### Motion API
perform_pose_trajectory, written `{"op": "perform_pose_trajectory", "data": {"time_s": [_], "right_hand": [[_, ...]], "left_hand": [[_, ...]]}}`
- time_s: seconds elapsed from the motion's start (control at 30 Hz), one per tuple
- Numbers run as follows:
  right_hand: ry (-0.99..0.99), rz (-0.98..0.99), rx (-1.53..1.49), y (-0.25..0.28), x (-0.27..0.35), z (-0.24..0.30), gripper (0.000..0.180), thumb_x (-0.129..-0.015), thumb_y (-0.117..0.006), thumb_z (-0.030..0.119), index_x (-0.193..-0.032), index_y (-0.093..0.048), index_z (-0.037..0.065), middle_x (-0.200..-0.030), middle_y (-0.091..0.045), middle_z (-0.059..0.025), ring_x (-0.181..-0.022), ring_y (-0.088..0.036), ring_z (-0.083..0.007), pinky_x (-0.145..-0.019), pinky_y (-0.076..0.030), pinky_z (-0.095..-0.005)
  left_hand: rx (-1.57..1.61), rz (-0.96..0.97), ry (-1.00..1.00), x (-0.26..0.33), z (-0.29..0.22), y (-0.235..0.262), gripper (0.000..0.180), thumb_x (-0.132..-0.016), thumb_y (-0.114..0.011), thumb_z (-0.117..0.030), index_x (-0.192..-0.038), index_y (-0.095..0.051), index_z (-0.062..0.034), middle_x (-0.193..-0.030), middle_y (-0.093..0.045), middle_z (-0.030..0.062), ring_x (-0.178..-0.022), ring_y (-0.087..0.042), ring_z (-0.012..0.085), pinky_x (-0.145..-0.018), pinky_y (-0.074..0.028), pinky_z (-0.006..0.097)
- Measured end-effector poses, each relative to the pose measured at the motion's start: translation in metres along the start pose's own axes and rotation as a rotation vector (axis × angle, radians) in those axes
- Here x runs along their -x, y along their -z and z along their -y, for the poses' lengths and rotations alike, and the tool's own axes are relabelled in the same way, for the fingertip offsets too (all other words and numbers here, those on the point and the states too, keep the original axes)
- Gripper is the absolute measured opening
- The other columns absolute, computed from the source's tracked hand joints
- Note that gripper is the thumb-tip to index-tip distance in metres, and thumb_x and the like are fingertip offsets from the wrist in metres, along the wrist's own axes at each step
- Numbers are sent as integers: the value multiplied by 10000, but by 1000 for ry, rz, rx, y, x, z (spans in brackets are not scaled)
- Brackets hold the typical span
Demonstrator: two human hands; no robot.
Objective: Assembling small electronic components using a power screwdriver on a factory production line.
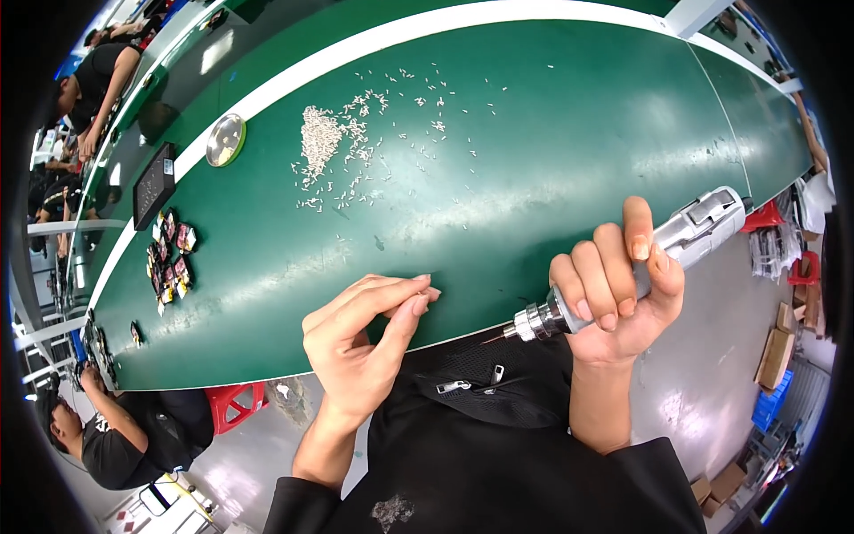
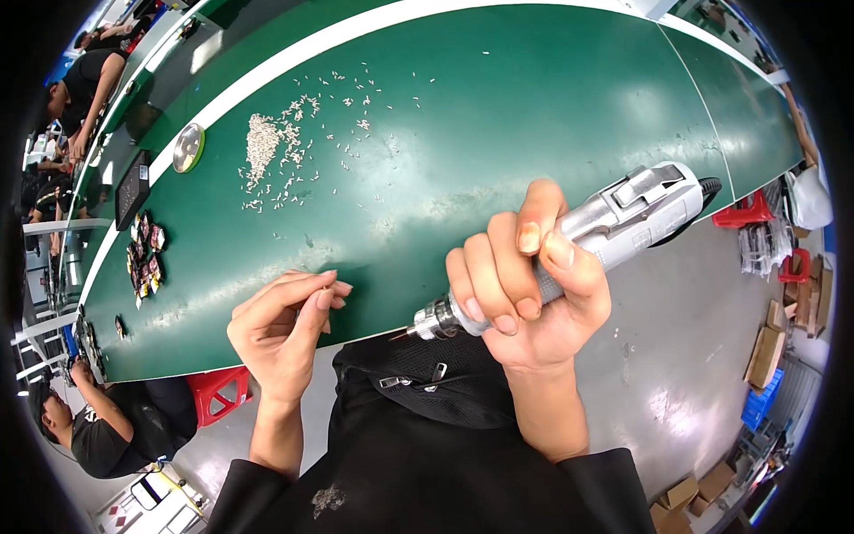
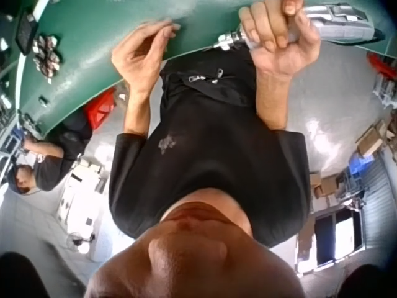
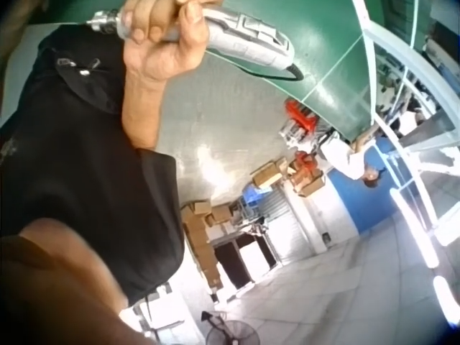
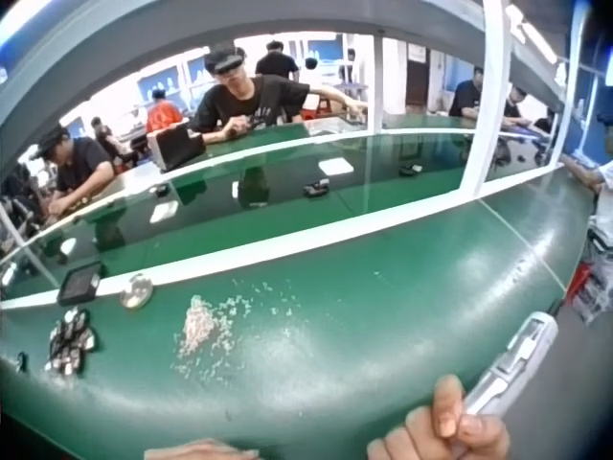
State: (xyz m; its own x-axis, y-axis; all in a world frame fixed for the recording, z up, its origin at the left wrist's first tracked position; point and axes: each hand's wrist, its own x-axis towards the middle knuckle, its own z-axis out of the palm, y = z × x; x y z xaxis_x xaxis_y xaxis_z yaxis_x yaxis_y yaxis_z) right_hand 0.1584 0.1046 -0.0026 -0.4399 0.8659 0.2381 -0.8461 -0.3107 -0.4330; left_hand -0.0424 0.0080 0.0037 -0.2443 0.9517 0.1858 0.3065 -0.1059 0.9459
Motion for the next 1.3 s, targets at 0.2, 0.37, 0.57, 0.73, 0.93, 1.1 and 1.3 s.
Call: {"op": "perform_pose_trajectory", "data": {"time_s": [0.2,0.37,0.57,0.73,0.93,1.1,1.3], "right_hand": [[122,6,-7,-31,-3,6,96,-926,-500,157,-922,-470,66,-538,-415,6,-450,-426,-110,-542,-388,-293],[156,-18,-21,-37,-3,2,119,-921,-527,161,-922,-468,58,-540,-416,8,-448,-419,-111,-548,-384,-286],[161,-14,9,-38,-2,-1,119,-930,-514,169,-935,-464,60,-541,-417,11,-447,-422,-108,-550,-383,-287],[159,-5,20,-34,-1,3,117,-938,-498,174,-937,-462,63,-539,-411,9,-446,-427,-110,-546,-387,-291],[150,6,42,-31,0,5,110,-941,-482,172,-942,-465,64,-537,-408,10,-438,-420,-109,-537,-389,-290],[162,-1,92,-26,2,4,107,-943,-469,171,-943,-469,65,-535,-405,12,-435,-411,-101,-533,-384,-283],[158,-57,-2,-12,-2,2,129,-945,-452,182,-938,-484,57,-527,-386,20,-428,-378,-89,-526,-365,-277]], "left_hand": [[603,82,266,16,-7,-14,82,-852,-586,94,-893,-657,92,-778,-652,165,-629,-600,136,-542,-473,231],[721,118,250,22,-6,-22,160,-937,-543,-34,-904,-631,95,-818,-638,171,-600,-567,133,-532,-455,230],[734,151,223,24,-8,-26,198,-965,-509,-71,-911,-606,93,-820,-625,161,-607,-553,129,-531,-446,232],[729,172,211,23,-6,-29,206,-970,-498,-76,-910,-602,92,-819,-622,162,-612,-551,123,-527,-444,231],[640,186,296,20,-12,-28,122,-917,-552,-10,-858,-625,69,-780,-634,135,-592,-551,125,-522,-445,236],[19,64,-127,15,-9,-37,52,-786,-615,100,-774,-618,49,-711,-626,122,-589,-565,168,-526,-442,267],[143,159,-2,10,-4,-40,50,-811,-626,28,-850,-638,56,-729,-625,118,-582,-545,182,-550,-441,277]]}}
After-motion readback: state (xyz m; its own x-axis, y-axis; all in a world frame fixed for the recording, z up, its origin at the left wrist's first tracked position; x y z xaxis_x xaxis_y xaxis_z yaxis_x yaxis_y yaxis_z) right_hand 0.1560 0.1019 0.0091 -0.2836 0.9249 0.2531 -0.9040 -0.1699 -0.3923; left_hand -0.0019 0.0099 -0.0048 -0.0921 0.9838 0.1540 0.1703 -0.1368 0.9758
